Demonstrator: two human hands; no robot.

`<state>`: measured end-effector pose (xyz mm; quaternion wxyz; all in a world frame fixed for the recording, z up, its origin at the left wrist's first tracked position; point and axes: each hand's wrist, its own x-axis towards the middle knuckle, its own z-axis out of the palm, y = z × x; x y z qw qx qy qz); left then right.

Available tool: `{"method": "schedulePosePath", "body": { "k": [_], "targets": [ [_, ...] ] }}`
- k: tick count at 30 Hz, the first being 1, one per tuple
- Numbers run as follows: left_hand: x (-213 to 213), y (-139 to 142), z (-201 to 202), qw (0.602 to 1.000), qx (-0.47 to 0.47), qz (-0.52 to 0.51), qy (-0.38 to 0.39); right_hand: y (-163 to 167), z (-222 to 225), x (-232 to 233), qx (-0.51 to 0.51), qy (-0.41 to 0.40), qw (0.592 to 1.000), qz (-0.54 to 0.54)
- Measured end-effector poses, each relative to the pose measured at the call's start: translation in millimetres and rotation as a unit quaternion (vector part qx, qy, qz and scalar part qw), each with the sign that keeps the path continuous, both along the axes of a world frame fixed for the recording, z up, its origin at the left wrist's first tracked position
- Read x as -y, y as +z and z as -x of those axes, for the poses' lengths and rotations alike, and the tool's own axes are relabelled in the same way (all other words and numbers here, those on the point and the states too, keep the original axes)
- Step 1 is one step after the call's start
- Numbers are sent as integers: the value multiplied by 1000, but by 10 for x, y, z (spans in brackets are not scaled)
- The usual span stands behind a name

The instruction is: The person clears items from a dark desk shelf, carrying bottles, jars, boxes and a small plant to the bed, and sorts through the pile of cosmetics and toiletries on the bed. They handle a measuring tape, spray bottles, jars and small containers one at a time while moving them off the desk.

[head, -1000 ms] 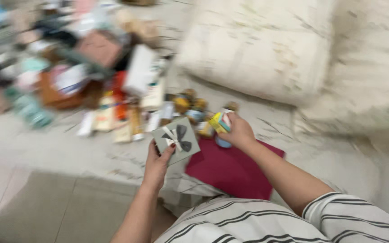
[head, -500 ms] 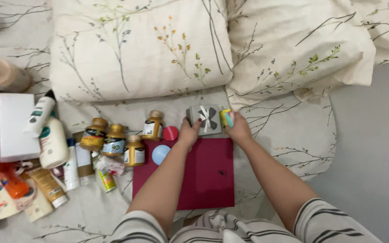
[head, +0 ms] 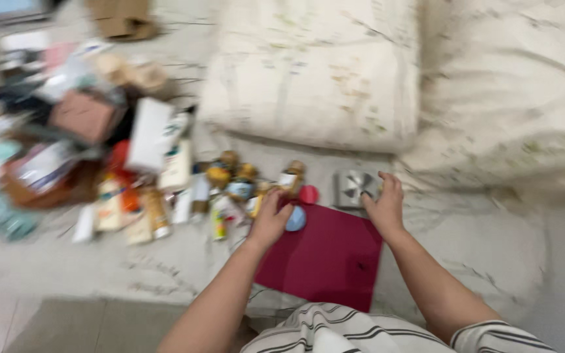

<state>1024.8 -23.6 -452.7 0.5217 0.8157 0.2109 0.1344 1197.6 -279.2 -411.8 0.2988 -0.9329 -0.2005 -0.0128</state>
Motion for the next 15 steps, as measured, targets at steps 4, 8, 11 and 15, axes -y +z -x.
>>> {"method": "schedulePosePath", "body": {
  "k": [4, 8, 11, 15],
  "targets": [
    [-866, 568, 1245, 984, 38, -96, 143, 389, 342, -1143, 28, 195, 977, -83],
    [-1344, 1109, 2772, 934, -58, -24, 353, 593, 1229, -2419, 62, 399, 909, -106],
    [-1441, 1450, 3932, 873, -27, -83, 479, 723, 2226, -3321, 19, 542, 833, -113],
    [-1313, 1812, 5464, 773, -52, -135, 617, 1010, 3938, -4199, -35, 710, 698, -90]
  ]
}}
